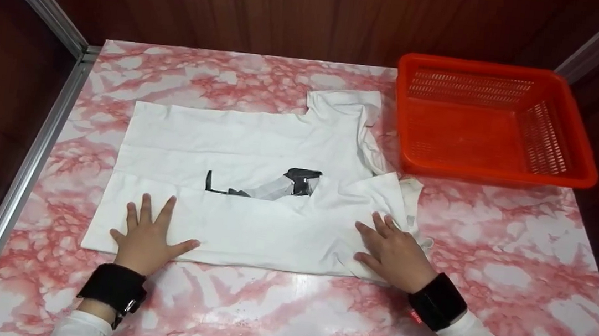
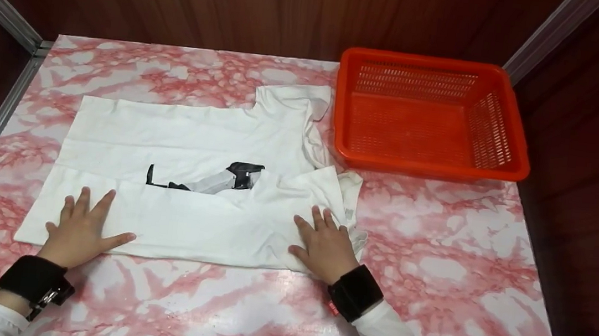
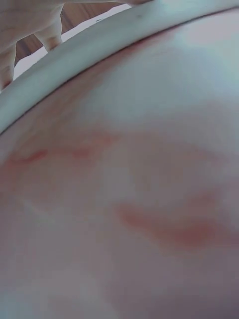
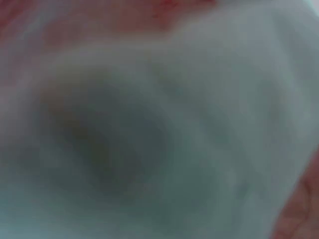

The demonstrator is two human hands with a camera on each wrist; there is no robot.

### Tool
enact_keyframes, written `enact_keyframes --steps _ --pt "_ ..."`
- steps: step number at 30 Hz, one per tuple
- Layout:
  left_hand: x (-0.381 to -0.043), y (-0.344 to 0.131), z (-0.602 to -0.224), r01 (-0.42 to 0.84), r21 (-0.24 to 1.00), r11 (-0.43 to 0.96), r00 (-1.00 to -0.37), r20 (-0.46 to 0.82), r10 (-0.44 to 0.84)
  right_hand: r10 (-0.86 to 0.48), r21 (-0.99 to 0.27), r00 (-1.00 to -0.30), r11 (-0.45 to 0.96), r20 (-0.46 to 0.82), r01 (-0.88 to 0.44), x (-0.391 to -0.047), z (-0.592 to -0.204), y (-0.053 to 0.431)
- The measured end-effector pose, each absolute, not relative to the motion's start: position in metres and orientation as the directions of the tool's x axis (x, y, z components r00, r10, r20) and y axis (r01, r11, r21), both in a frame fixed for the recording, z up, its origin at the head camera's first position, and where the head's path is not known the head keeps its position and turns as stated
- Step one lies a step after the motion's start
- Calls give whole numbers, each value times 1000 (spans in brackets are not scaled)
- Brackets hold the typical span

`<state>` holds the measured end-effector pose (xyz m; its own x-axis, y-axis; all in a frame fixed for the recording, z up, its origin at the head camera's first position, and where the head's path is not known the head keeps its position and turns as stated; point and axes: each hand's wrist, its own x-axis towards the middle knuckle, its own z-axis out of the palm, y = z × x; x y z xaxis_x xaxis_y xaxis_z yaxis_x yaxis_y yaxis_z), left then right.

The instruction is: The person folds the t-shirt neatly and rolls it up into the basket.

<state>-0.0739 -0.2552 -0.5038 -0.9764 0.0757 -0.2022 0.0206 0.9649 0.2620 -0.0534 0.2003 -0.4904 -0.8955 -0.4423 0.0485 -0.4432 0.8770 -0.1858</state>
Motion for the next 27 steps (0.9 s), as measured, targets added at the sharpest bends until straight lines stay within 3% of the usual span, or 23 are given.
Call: enact_keyframes --steps 7,12,21,27 --pt "-70 -250 -507 47 226 973 -979 -184 90 -403 -174 -913 897 62 -407 -54 -484 203" --pt "-84 -255 -492 66 228 971 -975 -192 111 -341 -279 -934 891 107 -357 -78 -472 200" --pt "-159 -260 -448 71 326 943 -977 -168 132 -219 -412 -970 878 107 -244 -154 -439 182" --pt "-212 -270 -447 11 421 907 -980 -177 95 -157 -400 -980 895 125 -194 -208 -438 162"
